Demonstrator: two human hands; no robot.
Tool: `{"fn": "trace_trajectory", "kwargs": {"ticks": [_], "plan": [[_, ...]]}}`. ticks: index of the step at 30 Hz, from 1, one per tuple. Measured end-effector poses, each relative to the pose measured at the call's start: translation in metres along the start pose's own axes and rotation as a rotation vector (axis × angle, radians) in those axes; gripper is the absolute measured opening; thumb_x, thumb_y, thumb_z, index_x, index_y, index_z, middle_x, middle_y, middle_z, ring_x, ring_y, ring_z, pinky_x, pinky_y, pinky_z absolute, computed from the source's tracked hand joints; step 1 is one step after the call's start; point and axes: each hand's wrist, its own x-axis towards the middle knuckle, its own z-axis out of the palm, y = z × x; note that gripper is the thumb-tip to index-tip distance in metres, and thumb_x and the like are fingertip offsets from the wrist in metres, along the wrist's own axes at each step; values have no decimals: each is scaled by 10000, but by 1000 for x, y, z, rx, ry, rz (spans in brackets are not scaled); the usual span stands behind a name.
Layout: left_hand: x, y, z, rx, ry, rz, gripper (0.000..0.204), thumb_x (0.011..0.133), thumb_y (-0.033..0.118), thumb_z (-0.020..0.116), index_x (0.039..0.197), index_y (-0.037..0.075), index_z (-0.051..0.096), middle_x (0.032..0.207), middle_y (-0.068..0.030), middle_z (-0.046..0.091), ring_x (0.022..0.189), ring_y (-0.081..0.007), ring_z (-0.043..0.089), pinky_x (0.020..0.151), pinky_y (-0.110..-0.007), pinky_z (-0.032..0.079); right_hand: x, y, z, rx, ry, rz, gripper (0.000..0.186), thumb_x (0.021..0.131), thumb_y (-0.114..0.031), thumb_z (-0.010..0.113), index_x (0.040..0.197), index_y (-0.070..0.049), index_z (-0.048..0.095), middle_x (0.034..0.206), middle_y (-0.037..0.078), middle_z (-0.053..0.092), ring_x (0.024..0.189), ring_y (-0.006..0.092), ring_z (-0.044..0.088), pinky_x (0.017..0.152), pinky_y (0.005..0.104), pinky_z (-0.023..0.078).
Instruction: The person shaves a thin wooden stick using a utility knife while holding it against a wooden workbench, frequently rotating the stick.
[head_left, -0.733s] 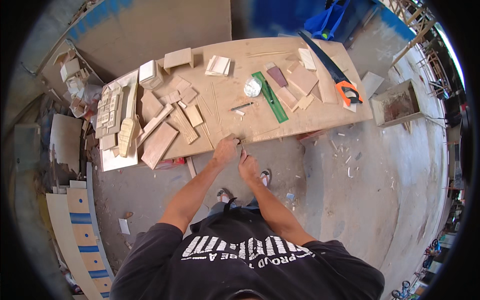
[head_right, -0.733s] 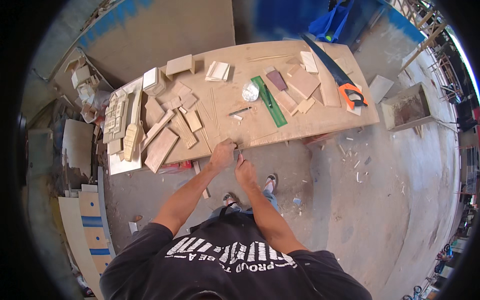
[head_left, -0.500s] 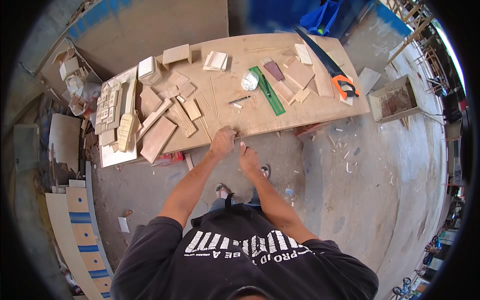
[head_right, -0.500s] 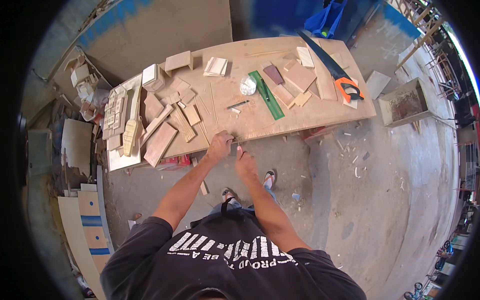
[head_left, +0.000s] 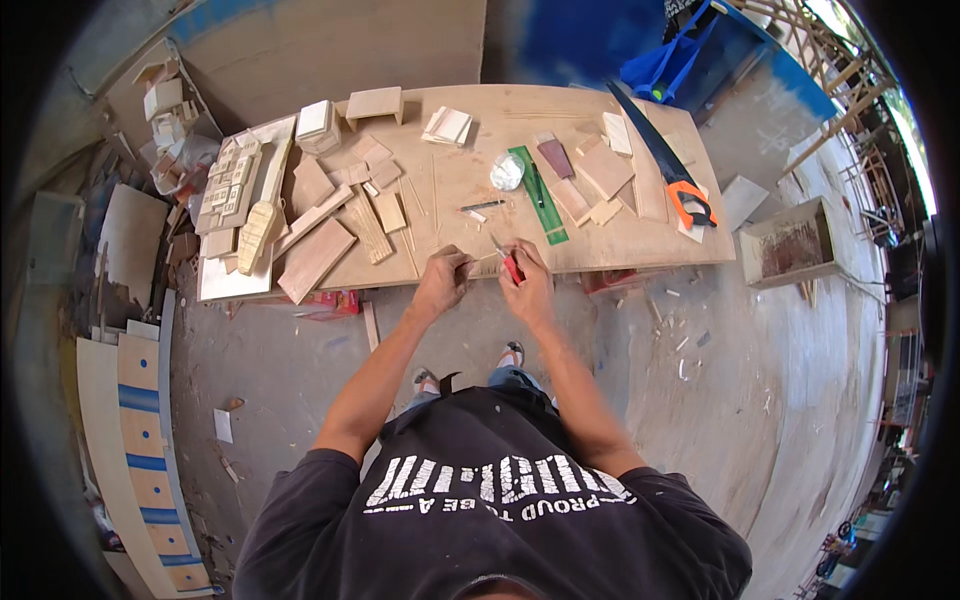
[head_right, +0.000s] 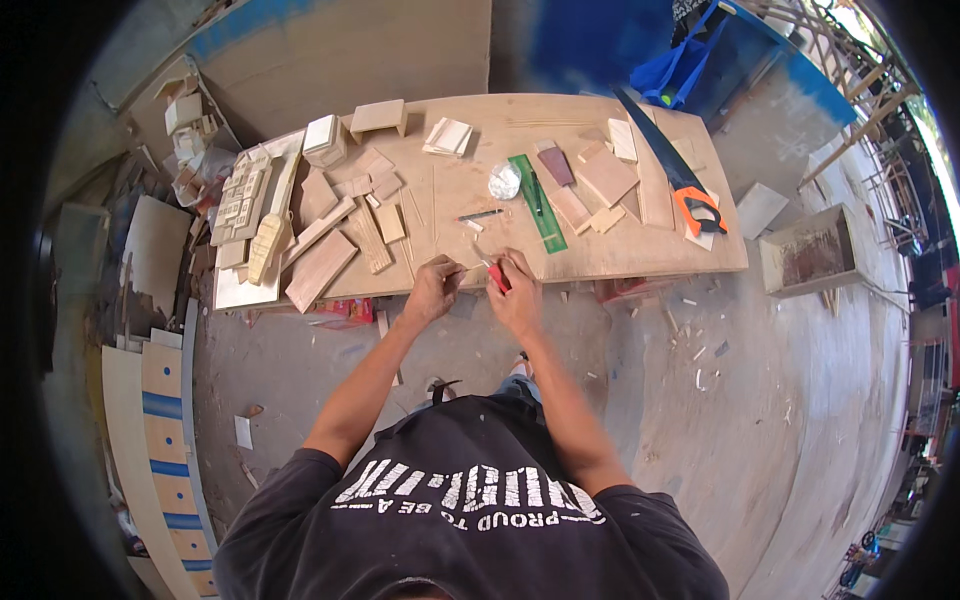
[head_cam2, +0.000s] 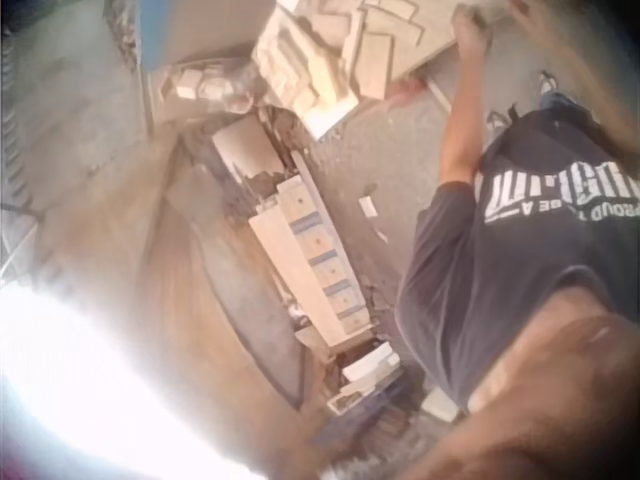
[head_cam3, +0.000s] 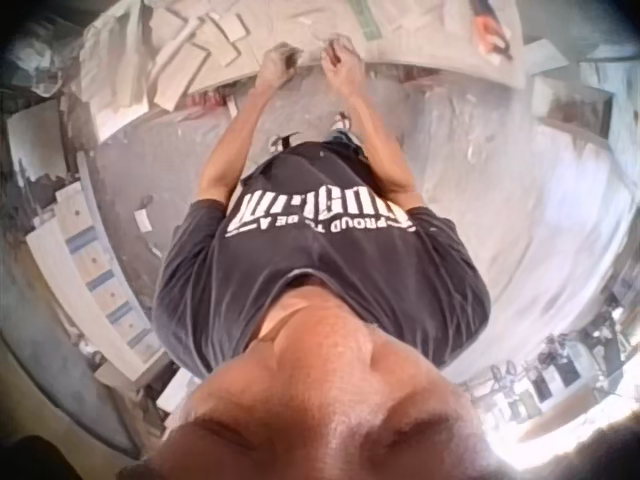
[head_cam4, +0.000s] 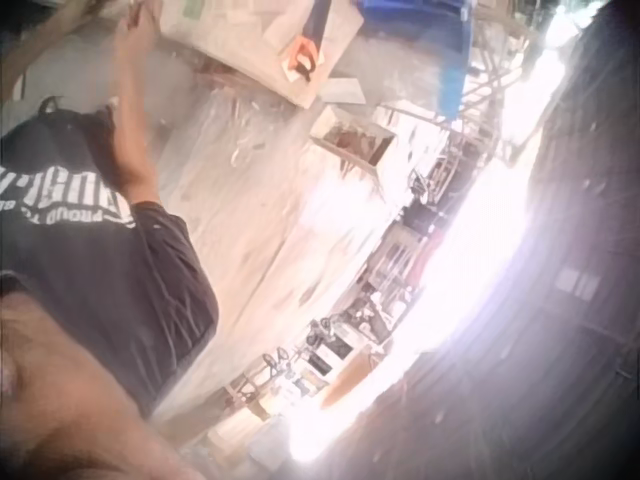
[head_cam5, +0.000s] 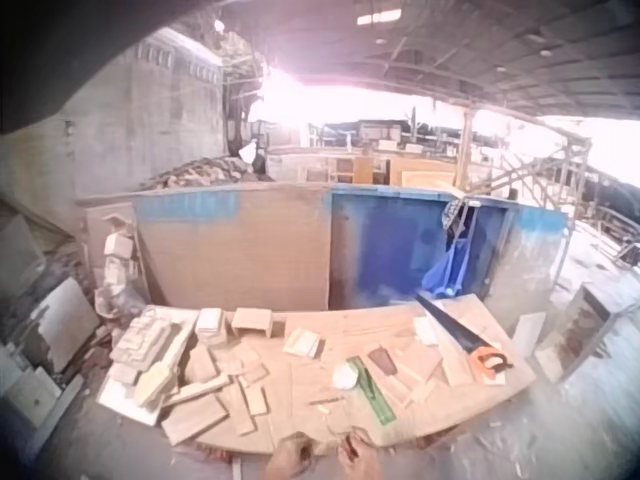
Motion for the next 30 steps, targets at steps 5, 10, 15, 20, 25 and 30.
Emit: {"fn": "trace_trajectory", "kwargs": {"ticks": [5, 10, 15, 20, 25, 30], "plan": [[16, 42, -11, -73, 43, -112, 110, 866, -42, 646, 943, -39, 724, 898, -169, 694, 772, -246, 677, 623, -335, 528, 33, 21, -8, 100, -216, 16, 165, 856, -91, 682, 954, 32, 633, 867, 157, 615, 719, 243, 571, 693, 332, 484], [18, 55, 8, -203, 253, -243, 76, 889, 34, 692, 921, -21, 735, 921, -91, 714, 794, -162, 676, 635, -293, 537, 54, 22, -24, 138, -391, 167, 163, 843, -87, 676, 960, 22, 642, 892, 195, 645, 783, 341, 640, 711, 369, 506], [21, 62, 30, -567, 271, -523, 91, 928, 135, 687, 943, 65, 743, 915, -5, 696, 821, -116, 661, 602, -283, 503, 60, 31, -37, 113, -395, 130, 170, 860, -116, 679, 946, 18, 623, 859, 202, 627, 757, 358, 616, 705, 394, 497], [32, 62, 58, -937, 322, -867, 121, 972, 255, 634, 972, 153, 700, 913, 36, 676, 839, -96, 649, 607, -297, 465, 47, 52, -32, 35, -300, 106, 169, 866, -123, 680, 940, 19, 626, 847, 201, 624, 742, 364, 606, 697, 408, 489], [39, 30, 64, -959, 374, -984, 152, 961, 236, 646, 1059, 124, 679, 950, 39, 678, 865, -106, 643, 640, -308, 474, 46, 54, -39, 135, -232, 330, 142, 873, -115, 683, 927, 11, 644, 812, 139, 648, 679, 250, 591, 666, 364, 477], [50, 35, 71, -647, 217, -820, 183, 947, 207, 687, 1102, 117, 726, 982, -3, 715, 878, -122, 649, 705, -310, 511, 43, 67, -37, 259, -91, 514, 121, 879, -111, 716, 926, -15, 659, 767, 26, 619, 686, 84, 512, 650, 269, 457]]}}
